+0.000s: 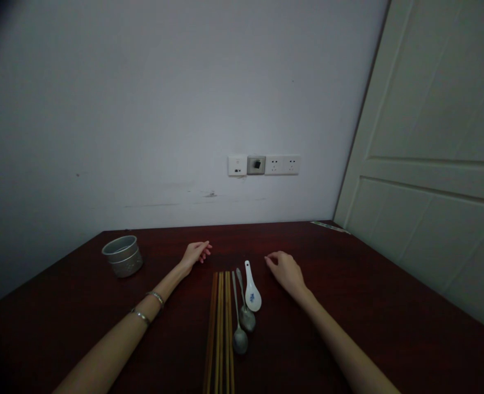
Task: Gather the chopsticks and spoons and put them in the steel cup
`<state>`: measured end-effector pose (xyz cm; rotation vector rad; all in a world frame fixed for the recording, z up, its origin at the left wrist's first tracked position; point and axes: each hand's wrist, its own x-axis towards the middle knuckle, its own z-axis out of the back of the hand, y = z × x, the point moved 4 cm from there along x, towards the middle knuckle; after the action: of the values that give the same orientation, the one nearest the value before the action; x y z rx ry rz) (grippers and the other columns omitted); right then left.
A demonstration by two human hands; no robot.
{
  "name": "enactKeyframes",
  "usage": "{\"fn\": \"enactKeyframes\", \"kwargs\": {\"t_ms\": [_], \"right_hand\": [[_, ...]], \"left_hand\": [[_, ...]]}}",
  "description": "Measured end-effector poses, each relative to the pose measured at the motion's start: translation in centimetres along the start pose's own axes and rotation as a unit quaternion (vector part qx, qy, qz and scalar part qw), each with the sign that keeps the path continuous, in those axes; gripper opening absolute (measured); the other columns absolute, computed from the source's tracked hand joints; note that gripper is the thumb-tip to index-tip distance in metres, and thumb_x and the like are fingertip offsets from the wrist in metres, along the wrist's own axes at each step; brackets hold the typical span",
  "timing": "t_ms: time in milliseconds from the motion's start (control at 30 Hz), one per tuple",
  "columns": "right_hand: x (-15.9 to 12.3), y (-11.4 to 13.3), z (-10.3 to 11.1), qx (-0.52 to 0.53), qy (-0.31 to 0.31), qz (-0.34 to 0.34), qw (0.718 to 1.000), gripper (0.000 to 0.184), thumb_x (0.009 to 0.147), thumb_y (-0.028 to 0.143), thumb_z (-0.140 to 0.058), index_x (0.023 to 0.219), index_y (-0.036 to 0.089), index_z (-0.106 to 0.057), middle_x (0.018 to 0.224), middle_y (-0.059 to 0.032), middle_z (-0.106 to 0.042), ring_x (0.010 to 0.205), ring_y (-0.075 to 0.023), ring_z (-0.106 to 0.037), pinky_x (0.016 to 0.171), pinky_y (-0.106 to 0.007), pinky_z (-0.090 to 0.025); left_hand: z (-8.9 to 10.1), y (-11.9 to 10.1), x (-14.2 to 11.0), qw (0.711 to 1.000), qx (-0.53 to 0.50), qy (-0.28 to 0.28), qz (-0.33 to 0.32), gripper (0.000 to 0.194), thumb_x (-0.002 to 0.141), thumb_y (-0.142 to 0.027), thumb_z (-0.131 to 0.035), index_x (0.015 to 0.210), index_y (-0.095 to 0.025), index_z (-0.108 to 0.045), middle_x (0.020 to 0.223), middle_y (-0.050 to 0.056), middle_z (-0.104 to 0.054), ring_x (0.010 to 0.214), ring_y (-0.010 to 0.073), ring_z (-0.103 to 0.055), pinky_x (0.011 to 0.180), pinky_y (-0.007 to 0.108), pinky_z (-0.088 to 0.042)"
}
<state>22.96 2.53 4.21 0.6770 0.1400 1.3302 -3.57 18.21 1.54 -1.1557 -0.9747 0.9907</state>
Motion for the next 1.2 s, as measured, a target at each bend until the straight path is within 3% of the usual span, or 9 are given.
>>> {"fn": "enactKeyframes", "kwargs": {"t_ms": [67,133,367,467,700,800,933,1067,1200], "right_hand": [[0.1,-1.1,0.1,-0.085,-0.043,0.04,0.995,0.036,0.082,0.037,-0.041,0.099,0.015,-0.065,0.109,-0.0118,-0.059,0.104,-0.023,-0.051,0.086,-0.029,-0.039],[0.2,-2.4,-0.5,-0.148,-0.045,0.052,0.987,0.042,0.082,0.037,-0.041,0.11,0.011,-0.059,0.12,-0.0151,-0.052,0.115,-0.0259,-0.042,0.095,-0.033,-0.033],[0.6,-4.5,-2.6,-0.199,-0.02,0.014,0.98,0.049,0.084,0.04,-0.034,0.118,0.01,-0.052,0.126,-0.0173,-0.047,0.121,-0.0282,-0.037,0.097,-0.039,-0.029],[0.5,-4.5,-2.6,-0.206,-0.023,0.009,0.978,0.049,0.084,0.04,-0.034,0.118,0.011,-0.052,0.126,-0.0162,-0.047,0.12,-0.0282,-0.037,0.096,-0.039,-0.029],[0.5,-4.6,-2.7,-0.221,-0.027,0.012,0.975,0.049,0.084,0.04,-0.033,0.118,0.012,-0.053,0.125,-0.0155,-0.048,0.12,-0.0288,-0.038,0.095,-0.04,-0.031],[0.6,-4.8,-3.1,-0.228,-0.028,0.013,0.973,0.049,0.083,0.039,-0.033,0.118,0.011,-0.053,0.126,-0.016,-0.048,0.121,-0.0288,-0.037,0.095,-0.04,-0.031],[0.7,-5.3,-3.4,-0.24,-0.029,0.02,0.97,0.049,0.083,0.038,-0.033,0.119,0.011,-0.052,0.126,-0.0154,-0.048,0.121,-0.0285,-0.037,0.095,-0.04,-0.032],[0.8,-5.6,-3.7,-0.254,-0.036,0.033,0.966,0.049,0.082,0.038,-0.033,0.117,0.011,-0.054,0.124,-0.0154,-0.049,0.119,-0.0284,-0.04,0.096,-0.038,-0.032],[0.9,-6.0,-3.9,-0.254,-0.052,0.069,0.963,0.049,0.081,0.037,-0.033,0.113,0.008,-0.057,0.119,-0.0162,-0.053,0.117,-0.027,-0.043,0.1,-0.038,-0.028]], "left_hand": [[0.0,-0.1,-0.1,1.0,-0.002,0.003,-0.004,0.033,0.073,-0.042,-0.053,0.072,-0.009,-0.061,0.055,0.002,-0.056,0.039,0.0051,-0.043,0.034,0.016,-0.034],[-0.1,-0.1,-0.1,1.0,-0.004,0.006,-0.008,0.033,0.073,-0.041,-0.053,0.072,-0.009,-0.061,0.055,0.002,-0.056,0.04,0.0051,-0.043,0.034,0.016,-0.034],[-0.1,-0.8,-0.5,1.0,0.009,-0.004,-0.006,0.027,0.073,-0.036,-0.052,0.071,-0.01,-0.06,0.055,0.002,-0.056,0.039,0.0053,-0.043,0.034,0.016,-0.033],[-0.1,-3.1,-0.8,0.999,0.033,-0.009,-0.031,0.021,0.072,-0.03,-0.052,0.071,-0.011,-0.061,0.057,0.002,-0.057,0.041,0.0059,-0.044,0.034,0.016,-0.033],[1.8,-11.4,-2.3,0.981,0.103,-0.055,-0.154,0.021,0.07,-0.027,-0.054,0.081,-0.012,-0.064,0.073,0.007,-0.063,0.061,0.0131,-0.054,0.046,0.02,-0.042],[4.3,-14.3,-3.7,0.94,0.203,-0.115,-0.248,0.019,0.07,-0.022,-0.055,0.084,-0.014,-0.064,0.083,0.007,-0.063,0.072,0.0149,-0.055,0.06,0.024,-0.045],[9.4,-16.2,-5.3,0.865,0.328,-0.199,-0.323,0.026,0.069,-0.02,-0.056,0.095,-0.017,-0.061,0.099,0.007,-0.057,0.09,0.0188,-0.053,0.074,0.03,-0.044],[15.9,-15.2,-6.1,0.834,0.372,-0.268,-0.306,0.031,0.069,-0.027,-0.058,0.099,-0.016,-0.059,0.102,0.009,-0.054,0.099,0.022,-0.05,0.08,0.033,-0.043],[21.7,-12.3,-6.5,0.843,0.348,-0.323,-0.252,0.047,0.067,-0.038,-0.062,0.107,-0.016,-0.054,0.11,0.011,-0.052,0.103,0.0244,-0.048,0.083,0.036,-0.041]]}}
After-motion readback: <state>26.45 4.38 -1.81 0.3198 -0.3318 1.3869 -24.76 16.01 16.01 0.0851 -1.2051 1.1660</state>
